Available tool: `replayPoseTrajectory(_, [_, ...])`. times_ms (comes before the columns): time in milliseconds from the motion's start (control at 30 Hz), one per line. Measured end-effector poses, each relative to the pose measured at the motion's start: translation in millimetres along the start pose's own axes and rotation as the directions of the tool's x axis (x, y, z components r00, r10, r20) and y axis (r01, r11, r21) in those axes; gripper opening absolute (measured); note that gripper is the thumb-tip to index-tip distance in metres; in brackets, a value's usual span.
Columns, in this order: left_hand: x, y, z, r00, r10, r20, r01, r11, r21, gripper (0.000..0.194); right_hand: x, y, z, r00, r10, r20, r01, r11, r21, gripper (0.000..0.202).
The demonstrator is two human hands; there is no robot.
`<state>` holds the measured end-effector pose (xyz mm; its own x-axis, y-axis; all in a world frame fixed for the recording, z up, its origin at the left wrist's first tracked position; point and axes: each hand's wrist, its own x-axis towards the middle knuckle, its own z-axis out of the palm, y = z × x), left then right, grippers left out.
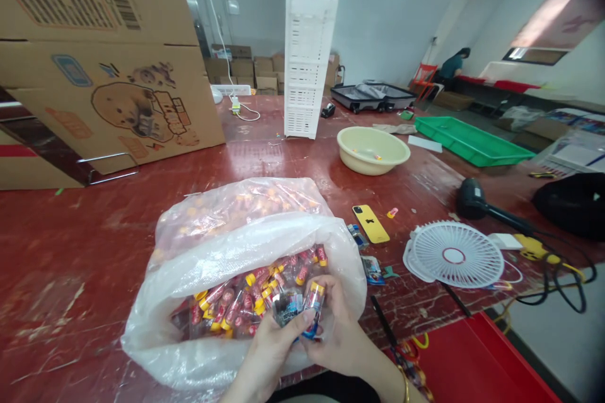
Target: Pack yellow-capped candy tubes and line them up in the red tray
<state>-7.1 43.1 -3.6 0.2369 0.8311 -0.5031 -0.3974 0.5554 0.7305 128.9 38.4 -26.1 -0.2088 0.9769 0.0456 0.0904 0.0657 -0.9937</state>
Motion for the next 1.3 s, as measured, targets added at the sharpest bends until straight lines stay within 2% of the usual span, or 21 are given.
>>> replayPoseTrajectory(200, [-2,-1,1.4,1.0,0.021,-0.014,-0.022,0.999,-0.05,0.029,-3,-1,0,0.997,-0.076,0.001,0.075,0.996,-0.05,0.07])
replayPoseTrajectory(300, [0,-3,1.8,0.999,0.034,-0.021,-0.035,0.999,-0.039,0.031,-2,-2,-1,0.997,-0.071,0.019,0.071,0.997,0.009,0.069])
replayPoseTrajectory(367, [0,-5,2.5,0.999,0.043,-0.029,-0.043,0.999,-0.005,0.034,0,-5,-3,0.997,-0.071,0.02,0.069,0.995,0.068,0.059])
replayPoseTrajectory(467, [-4,-10,3.6,0.999,0.007,-0.034,-0.005,0.998,0.058,0.043,-1,-10,-16,0.997,-0.028,-0.074,0.042,0.978,0.206,0.024])
replayPoseTrajectory(533, [-9,-15,2.3,0.998,-0.057,-0.03,0.058,0.997,0.048,0.047,-11,-5,-39,0.972,0.034,-0.232,0.037,0.955,0.293,0.018])
replayPoseTrajectory(567, [-12,-17,0.5,0.996,-0.086,-0.026,0.087,0.996,0.031,0.049,-22,2,-56,0.935,0.067,-0.348,0.046,0.951,0.306,0.018])
replayPoseTrajectory(600, [-14,-19,-2.0,0.993,-0.114,-0.022,0.115,0.993,0.018,0.05,-37,12,-75,0.867,0.095,-0.489,0.054,0.958,0.283,0.019])
replayPoseTrajectory(633, [-16,-22,-5.1,0.991,-0.133,-0.018,0.133,0.991,0.024,0.051,-56,25,-97,0.757,0.11,-0.643,0.044,0.975,0.219,0.022])
replayPoseTrajectory(667, [-17,-24,-8.5,0.989,-0.144,-0.02,0.145,0.988,0.06,0.053,-80,41,-118,0.617,0.112,-0.779,0.005,0.989,0.147,0.026])
replayPoseTrajectory(700, [-18,-26,-11.7,0.988,-0.152,-0.024,0.154,0.981,0.115,0.056,-106,60,-138,0.451,0.082,-0.889,-0.072,0.996,0.056,0.033])
replayPoseTrajectory(733, [-18,-28,-14.4,0.987,-0.158,-0.028,0.161,0.973,0.169,0.057,-134,79,-155,0.288,0.035,-0.957,-0.205,0.978,-0.026,0.039])
replayPoseTrajectory(767, [-18,-30,-16.3,0.986,-0.162,-0.03,0.164,0.962,0.217,0.059,-160,100,-167,0.218,0.044,-0.975,-0.282,0.959,-0.02,0.042])
replayPoseTrajectory(800, [-18,-32,-17.1,0.985,-0.17,-0.024,0.171,0.952,0.253,0.059,-184,120,-175,0.179,0.063,-0.982,-0.342,0.94,-0.002,0.043])
replayPoseTrajectory(833, [-17,-33,-16.9,0.984,-0.178,-0.014,0.175,0.946,0.272,0.06,-203,140,-179,0.159,0.097,-0.982,-0.402,0.916,0.025,0.043])
replayPoseTrajectory(867, [-17,-33,-15.7,0.983,-0.184,-0.001,0.177,0.945,0.274,0.061,-217,159,-179,0.159,0.145,-0.977,-0.446,0.893,0.06,0.042])
replayPoseTrajectory(933, [-16,-33,-11.4,0.984,-0.179,0.016,0.17,0.954,0.245,0.06,-229,191,-172,0.169,0.238,-0.956,-0.531,0.84,0.115,0.038])
replayPoseTrajectory(1067, [-20,-29,-3.5,0.991,-0.132,-0.012,0.132,0.977,0.167,0.054,-211,233,-158,0.234,0.387,-0.892,-0.638,0.753,0.159,0.027])
replayPoseTrajectory(1133, [-21,-27,-3.4,0.99,-0.135,-0.03,0.138,0.977,0.162,0.054,-201,241,-158,0.264,0.411,-0.872,-0.665,0.733,0.144,0.025])
replayPoseTrajectory(1200, [-20,-26,-6.2,0.989,-0.142,-0.048,0.148,0.977,0.156,0.056,-200,239,-161,0.274,0.385,-0.881,-0.678,0.727,0.107,0.022])
replayPoseTrajectory(1300, [-19,-26,-12.6,0.988,-0.135,-0.071,0.146,0.975,0.166,0.052,-202,217,-165,0.283,0.257,-0.924,-0.659,0.752,0.007,0.014])
